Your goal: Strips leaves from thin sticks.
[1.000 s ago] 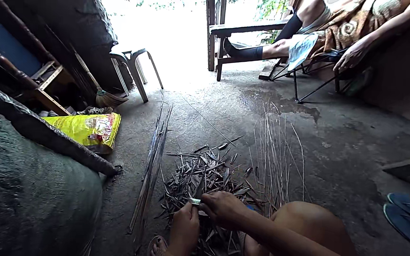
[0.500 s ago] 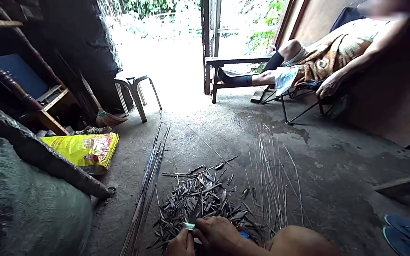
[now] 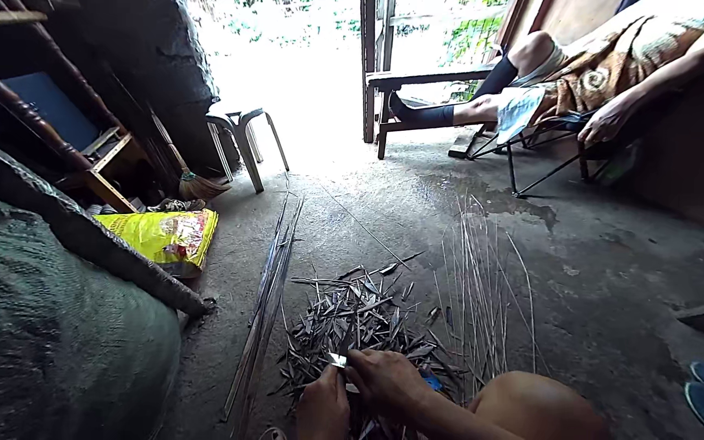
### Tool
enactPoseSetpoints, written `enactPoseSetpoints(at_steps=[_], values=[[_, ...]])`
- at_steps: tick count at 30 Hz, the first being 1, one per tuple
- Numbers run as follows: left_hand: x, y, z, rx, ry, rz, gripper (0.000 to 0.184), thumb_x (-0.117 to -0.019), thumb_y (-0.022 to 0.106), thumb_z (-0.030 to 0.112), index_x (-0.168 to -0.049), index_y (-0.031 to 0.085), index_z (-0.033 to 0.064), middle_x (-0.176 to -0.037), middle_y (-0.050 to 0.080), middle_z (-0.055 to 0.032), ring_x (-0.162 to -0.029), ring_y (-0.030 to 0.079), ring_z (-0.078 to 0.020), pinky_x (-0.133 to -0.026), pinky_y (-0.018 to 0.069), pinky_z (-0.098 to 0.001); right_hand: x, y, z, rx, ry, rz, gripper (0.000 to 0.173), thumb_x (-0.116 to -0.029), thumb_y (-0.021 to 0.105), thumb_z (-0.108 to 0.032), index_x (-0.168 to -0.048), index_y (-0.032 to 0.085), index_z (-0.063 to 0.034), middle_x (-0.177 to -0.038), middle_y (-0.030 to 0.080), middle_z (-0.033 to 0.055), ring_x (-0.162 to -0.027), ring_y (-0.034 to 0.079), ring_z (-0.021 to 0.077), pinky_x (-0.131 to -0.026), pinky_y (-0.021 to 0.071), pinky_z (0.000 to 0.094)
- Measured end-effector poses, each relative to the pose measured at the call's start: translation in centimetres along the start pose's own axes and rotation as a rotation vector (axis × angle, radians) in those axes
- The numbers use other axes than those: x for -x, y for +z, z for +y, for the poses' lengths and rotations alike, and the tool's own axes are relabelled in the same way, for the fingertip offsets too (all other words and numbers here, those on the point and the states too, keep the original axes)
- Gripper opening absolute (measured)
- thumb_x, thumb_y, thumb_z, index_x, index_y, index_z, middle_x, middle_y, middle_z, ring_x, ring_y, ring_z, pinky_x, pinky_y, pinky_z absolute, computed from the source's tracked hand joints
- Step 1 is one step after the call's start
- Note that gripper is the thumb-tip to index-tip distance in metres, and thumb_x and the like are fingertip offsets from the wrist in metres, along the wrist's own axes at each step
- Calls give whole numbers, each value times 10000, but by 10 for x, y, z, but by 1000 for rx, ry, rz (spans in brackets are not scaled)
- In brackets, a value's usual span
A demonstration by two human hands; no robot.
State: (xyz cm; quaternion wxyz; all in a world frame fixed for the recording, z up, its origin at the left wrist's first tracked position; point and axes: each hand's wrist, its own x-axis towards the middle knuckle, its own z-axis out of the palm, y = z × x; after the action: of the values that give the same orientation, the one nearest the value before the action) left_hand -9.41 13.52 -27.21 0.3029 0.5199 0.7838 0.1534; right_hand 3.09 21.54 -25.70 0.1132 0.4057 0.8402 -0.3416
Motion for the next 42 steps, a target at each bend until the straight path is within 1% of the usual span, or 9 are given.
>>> enactPoseSetpoints(at_steps=[3, 8, 11, 22, 26, 29, 32, 38, 42], values=[[2, 3, 1, -10, 13, 21, 359, -1087, 446, 186, -1288, 692, 19, -986, 747, -215, -945, 729, -409, -854, 546, -596, -4, -5, 3, -7, 62, 5, 460, -1120, 317, -379, -1228, 612, -42, -1150, 682, 201, -1114, 667, 376, -918, 507, 571], [-2, -1, -7, 75, 32, 56, 326, -1065, 470, 147, -1224, 708, -8, -940, 738, -216, -908, 724, -390, -849, 537, -591, -4, -11, 11, -37, -5, -39, 420, -1109, 325, -299, -1356, 564, -57, -1207, 663, 209, -1171, 640, 379, -962, 484, 583], [-1, 2, -8, 59, 20, 28, 328, -1071, 469, 165, -1218, 709, -2, -932, 738, -210, -909, 723, -393, -843, 539, -590, -4, -12, 13, -69, 8, -71, 389, -1114, 343, -277, -1345, 561, -52, -1214, 662, 213, -1186, 632, 380, -980, 475, 586], [8, 3, -8, 106, 75, 62, 307, -1056, 485, 137, -1182, 722, -11, -849, 720, -200, -803, 705, -377, -769, 536, -579, -27, -10, 39, -342, 101, 115, 463, -1123, 348, -285, -1535, 473, -115, -1333, 648, 202, -1266, 610, 363, -1080, 438, 579], [12, 2, -11, 126, 98, 57, 302, -1052, 483, 120, -1179, 714, -27, -828, 708, -201, -765, 693, -362, -748, 533, -569, -36, -16, 56, -466, 122, 202, 451, -1118, 367, -246, -1521, 491, -86, -1360, 628, 224, -1279, 596, 364, -1091, 422, 572], [15, 1, -11, 119, 99, 56, 299, -1047, 491, 113, -1196, 709, -28, -834, 713, -210, -772, 700, -374, -755, 534, -582, -44, -16, 69, -658, 117, 295, 404, -1102, 392, -182, -1436, 554, -21, -1162, 671, 204, -995, 649, 290, -928, 495, 490], [17, -2, -11, 93, 92, 61, 306, -1048, 487, 112, -1206, 711, -25, -852, 721, -218, -793, 707, -393, -767, 531, -595, -40, -16, 66, -893, 133, 331, 375, -1100, 403, -147, -1417, 534, 3, -840, 566, 74, -633, 495, 137, -629, 455, 325], [14, -5, -14, 91, 44, 62, 307, -1057, 480, 126, -1196, 714, -18, -861, 719, -214, -810, 705, -389, -775, 531, -587, -18, -4, 42, -1038, 32, 288, 382, -1061, 464, -129, -1418, 507, 2, -752, 558, 32, -555, 500, 104, -552, 461, 288], [10, -5, -13, 95, 12, 58, 303, -1058, 477, 126, -1192, 716, -2, -847, 712, -200, -800, 698, -371, -764, 529, -572, -19, -4, 37, -1249, 147, 455, 405, -1072, 465, -87, -1466, 440, 2, -703, 532, 35, -503, 517, 119, -490, 483, 290]])
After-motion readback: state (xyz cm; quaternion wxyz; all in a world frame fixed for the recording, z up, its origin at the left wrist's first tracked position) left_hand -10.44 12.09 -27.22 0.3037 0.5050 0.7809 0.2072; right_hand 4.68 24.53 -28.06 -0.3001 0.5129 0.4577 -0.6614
